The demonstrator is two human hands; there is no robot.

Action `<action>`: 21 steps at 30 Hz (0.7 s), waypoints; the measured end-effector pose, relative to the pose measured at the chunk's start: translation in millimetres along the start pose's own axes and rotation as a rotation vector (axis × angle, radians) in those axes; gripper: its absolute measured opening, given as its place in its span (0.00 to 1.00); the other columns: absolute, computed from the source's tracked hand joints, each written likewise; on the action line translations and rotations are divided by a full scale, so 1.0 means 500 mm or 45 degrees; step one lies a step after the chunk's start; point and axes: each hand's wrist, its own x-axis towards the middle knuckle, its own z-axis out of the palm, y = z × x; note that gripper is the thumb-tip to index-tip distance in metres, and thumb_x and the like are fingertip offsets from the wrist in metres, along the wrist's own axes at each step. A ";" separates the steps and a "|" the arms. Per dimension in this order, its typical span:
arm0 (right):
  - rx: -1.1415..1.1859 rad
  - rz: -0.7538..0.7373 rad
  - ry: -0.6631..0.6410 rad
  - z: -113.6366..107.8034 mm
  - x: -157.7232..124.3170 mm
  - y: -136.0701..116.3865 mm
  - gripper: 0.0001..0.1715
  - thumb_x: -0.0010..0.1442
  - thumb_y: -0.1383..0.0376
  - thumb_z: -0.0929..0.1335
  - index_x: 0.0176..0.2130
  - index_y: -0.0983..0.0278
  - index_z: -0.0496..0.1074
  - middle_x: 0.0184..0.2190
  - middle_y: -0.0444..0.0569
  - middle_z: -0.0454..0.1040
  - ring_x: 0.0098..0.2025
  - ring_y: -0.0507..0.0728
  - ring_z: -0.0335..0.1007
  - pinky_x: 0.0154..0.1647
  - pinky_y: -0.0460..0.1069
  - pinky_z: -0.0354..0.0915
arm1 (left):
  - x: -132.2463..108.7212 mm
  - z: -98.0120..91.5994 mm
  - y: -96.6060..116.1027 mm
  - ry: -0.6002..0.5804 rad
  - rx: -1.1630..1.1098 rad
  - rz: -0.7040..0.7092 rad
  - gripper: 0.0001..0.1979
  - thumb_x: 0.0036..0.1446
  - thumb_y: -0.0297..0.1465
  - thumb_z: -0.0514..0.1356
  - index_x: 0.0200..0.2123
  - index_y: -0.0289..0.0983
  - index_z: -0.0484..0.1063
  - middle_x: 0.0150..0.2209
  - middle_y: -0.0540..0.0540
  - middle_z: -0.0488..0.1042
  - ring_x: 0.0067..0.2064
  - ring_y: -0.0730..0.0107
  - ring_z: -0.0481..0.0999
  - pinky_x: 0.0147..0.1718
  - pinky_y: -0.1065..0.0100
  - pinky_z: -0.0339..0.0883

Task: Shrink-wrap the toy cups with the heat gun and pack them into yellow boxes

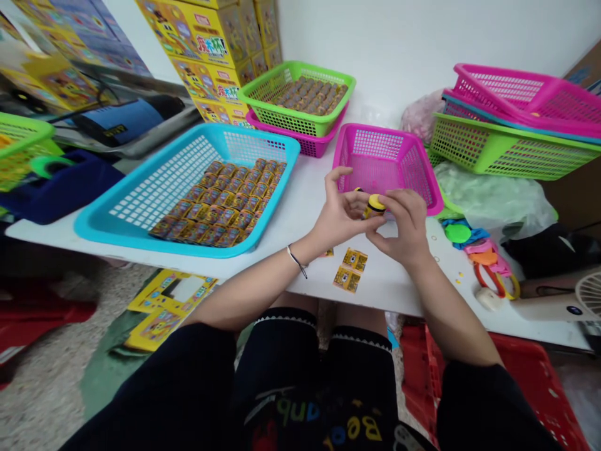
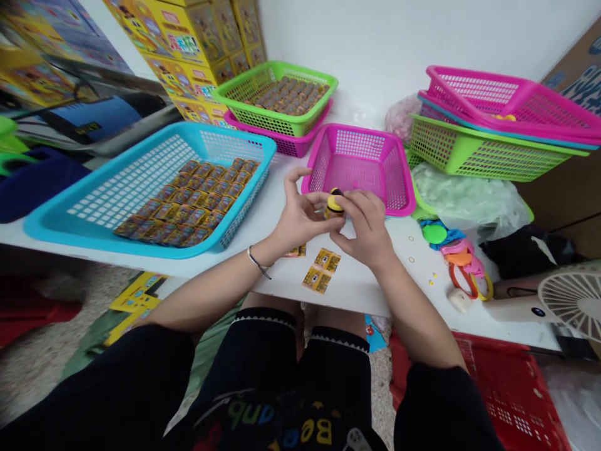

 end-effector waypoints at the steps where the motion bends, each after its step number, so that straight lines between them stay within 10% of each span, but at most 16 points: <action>1: -0.014 0.005 -0.034 0.000 -0.003 -0.001 0.29 0.60 0.59 0.71 0.60 0.55 0.68 0.53 0.55 0.74 0.59 0.67 0.70 0.64 0.67 0.64 | -0.001 0.001 -0.004 -0.033 -0.040 -0.021 0.43 0.56 0.38 0.73 0.62 0.49 0.46 0.41 0.53 0.77 0.37 0.74 0.81 0.39 0.69 0.75; 9: -0.104 -0.235 0.162 0.005 -0.010 -0.021 0.31 0.59 0.58 0.72 0.61 0.53 0.67 0.50 0.53 0.76 0.54 0.65 0.72 0.59 0.62 0.67 | -0.018 -0.002 -0.003 -0.170 0.168 -0.020 0.39 0.53 0.37 0.74 0.58 0.46 0.52 0.51 0.45 0.68 0.49 0.67 0.79 0.44 0.67 0.75; 15: 0.001 -0.266 0.095 0.009 -0.011 -0.028 0.25 0.60 0.59 0.72 0.57 0.51 0.70 0.48 0.49 0.79 0.54 0.63 0.74 0.58 0.62 0.67 | -0.022 -0.015 0.021 -0.461 -0.052 -0.182 0.36 0.60 0.36 0.67 0.62 0.47 0.46 0.34 0.55 0.68 0.29 0.75 0.75 0.28 0.71 0.70; 21: 0.092 -0.180 0.057 0.022 -0.033 -0.012 0.21 0.61 0.55 0.74 0.53 0.49 0.74 0.46 0.48 0.79 0.54 0.63 0.74 0.63 0.64 0.64 | -0.020 -0.017 0.016 -0.423 0.028 -0.125 0.39 0.59 0.39 0.68 0.63 0.47 0.47 0.32 0.57 0.66 0.27 0.76 0.71 0.27 0.71 0.67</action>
